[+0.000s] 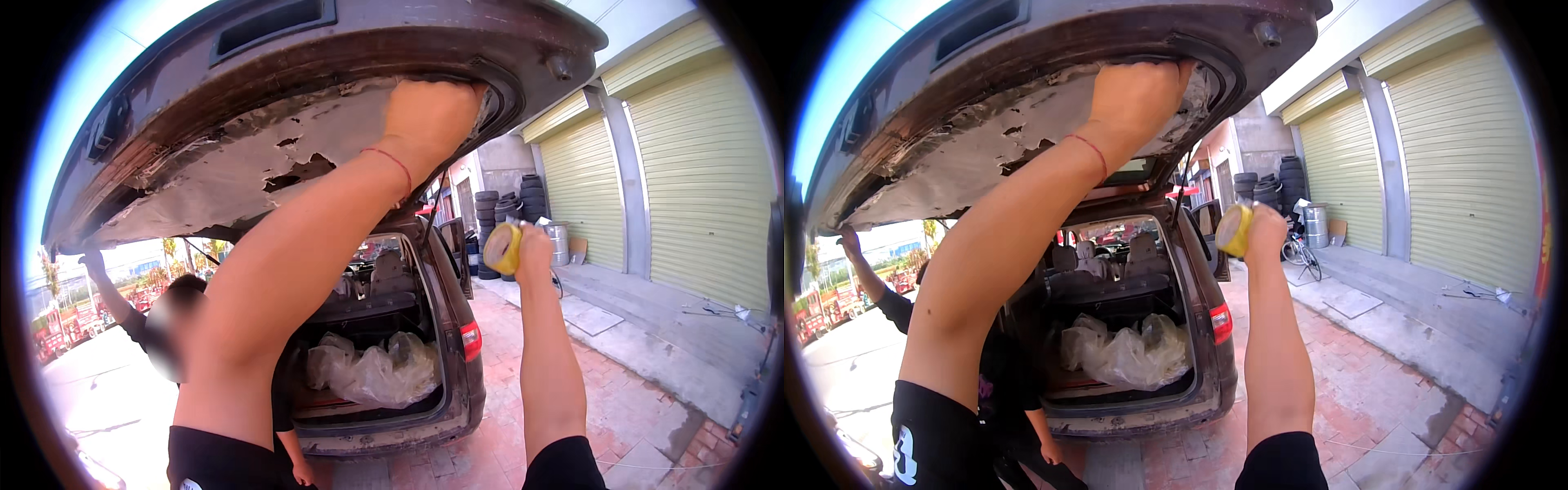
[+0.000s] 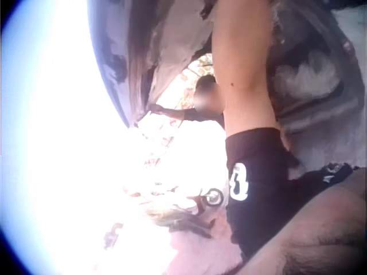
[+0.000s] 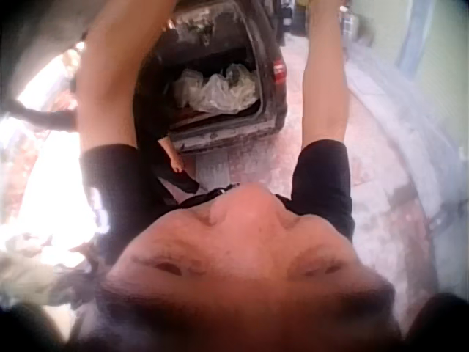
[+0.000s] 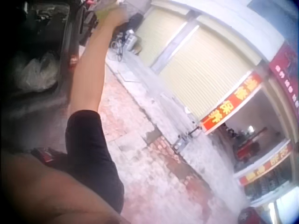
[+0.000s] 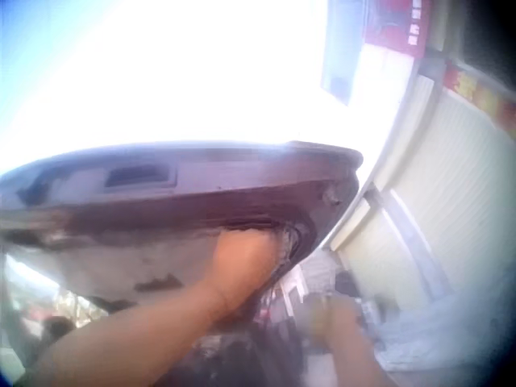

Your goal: The person applies yellow tape to the underside of an open car trunk lid, smoothing it along the edges and seams. The person then picks up a black plastic trunk liner panel, aligns it, and prepares to install it into the trunk.

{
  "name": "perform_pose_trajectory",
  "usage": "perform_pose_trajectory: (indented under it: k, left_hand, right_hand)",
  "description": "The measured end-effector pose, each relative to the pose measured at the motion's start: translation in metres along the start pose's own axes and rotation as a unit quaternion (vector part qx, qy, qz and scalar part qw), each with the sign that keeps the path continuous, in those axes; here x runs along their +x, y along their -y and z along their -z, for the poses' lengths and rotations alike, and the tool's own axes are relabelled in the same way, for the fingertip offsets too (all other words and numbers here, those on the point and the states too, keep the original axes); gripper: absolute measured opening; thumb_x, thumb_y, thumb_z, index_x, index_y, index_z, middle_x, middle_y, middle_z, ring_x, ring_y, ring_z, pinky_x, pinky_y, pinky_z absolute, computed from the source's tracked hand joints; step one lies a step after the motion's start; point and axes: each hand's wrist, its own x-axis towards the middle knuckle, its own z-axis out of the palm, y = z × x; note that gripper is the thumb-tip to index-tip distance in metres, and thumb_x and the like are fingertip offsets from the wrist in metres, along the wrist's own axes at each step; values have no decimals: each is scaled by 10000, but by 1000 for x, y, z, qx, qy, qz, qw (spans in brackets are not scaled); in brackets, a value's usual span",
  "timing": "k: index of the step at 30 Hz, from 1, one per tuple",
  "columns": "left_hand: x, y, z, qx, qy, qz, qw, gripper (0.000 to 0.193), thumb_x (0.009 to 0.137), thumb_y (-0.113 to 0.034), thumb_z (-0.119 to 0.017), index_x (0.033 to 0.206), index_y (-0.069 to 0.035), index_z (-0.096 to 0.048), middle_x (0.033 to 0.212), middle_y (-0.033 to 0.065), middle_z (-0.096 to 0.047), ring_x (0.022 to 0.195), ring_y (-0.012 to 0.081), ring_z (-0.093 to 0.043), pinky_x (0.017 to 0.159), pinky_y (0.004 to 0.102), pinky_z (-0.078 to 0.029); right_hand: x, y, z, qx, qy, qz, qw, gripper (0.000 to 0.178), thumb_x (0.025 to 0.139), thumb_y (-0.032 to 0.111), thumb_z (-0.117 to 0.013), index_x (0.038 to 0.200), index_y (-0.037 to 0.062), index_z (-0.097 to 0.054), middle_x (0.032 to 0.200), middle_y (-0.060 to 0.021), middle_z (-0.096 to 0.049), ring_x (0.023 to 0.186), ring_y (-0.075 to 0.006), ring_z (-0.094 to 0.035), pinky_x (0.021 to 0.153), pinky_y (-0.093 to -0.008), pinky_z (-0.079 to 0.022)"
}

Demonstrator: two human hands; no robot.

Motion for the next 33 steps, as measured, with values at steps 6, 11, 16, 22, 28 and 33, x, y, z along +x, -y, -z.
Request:
perform_pose_trajectory:
  k: [6,11,16,22,28,33]
  left_hand:
    - [-39,-49,-31,-120,-94,-156,976,218,919,-295,-674,835,-103,-617,697,65,-647,622,262,-675,540,384,-527]
    - [-47,-34,6,-129,-76,-212,966,154,802,-178,-684,894,-79,-611,912,84,-615,881,259,-610,803,381,-504]
    - [-25,12,5,14,-89,-274,957,231,797,-148,-629,1014,-71,-652,1020,59,-605,946,240,-579,879,368,-461]
    - [-22,23,13,96,-72,-362,924,304,837,-179,-606,1109,-56,-661,1240,89,-621,1161,255,-581,1075,380,-426]
    - [-48,65,31,197,24,-366,909,514,920,-174,-548,1417,-50,-579,1618,84,-391,1508,218,-344,1249,387,-308]
    - [-40,68,42,269,10,-375,887,525,942,-175,-526,1455,-64,-547,1632,74,-368,1514,219,-331,1258,385,-285]
  right_hand:
    - [-271,-74,-60,153,102,-388,903,294,941,142,-612,1026,-114,-729,983,-176,-746,955,-224,-695,875,-348,-527]
    - [-310,-80,-13,155,138,-406,890,286,937,180,-643,1044,-67,-739,898,-102,-725,766,-177,-655,727,-325,-519]
    - [-329,-97,1,168,168,-412,880,272,936,180,-653,1026,-62,-739,905,-100,-723,774,-173,-657,724,-331,-523]
    - [-358,-98,-10,188,228,-388,873,268,942,170,-648,1026,-70,-733,892,-95,-714,776,-153,-643,706,-327,-522]
    - [-394,-99,-7,163,257,-417,857,299,932,201,-657,1028,-69,-741,882,-111,-733,784,-168,-662,726,-338,-529]
    - [-435,-117,-24,142,282,-405,858,312,914,216,-665,1024,-64,-746,894,-126,-754,801,-173,-678,752,-346,-530]
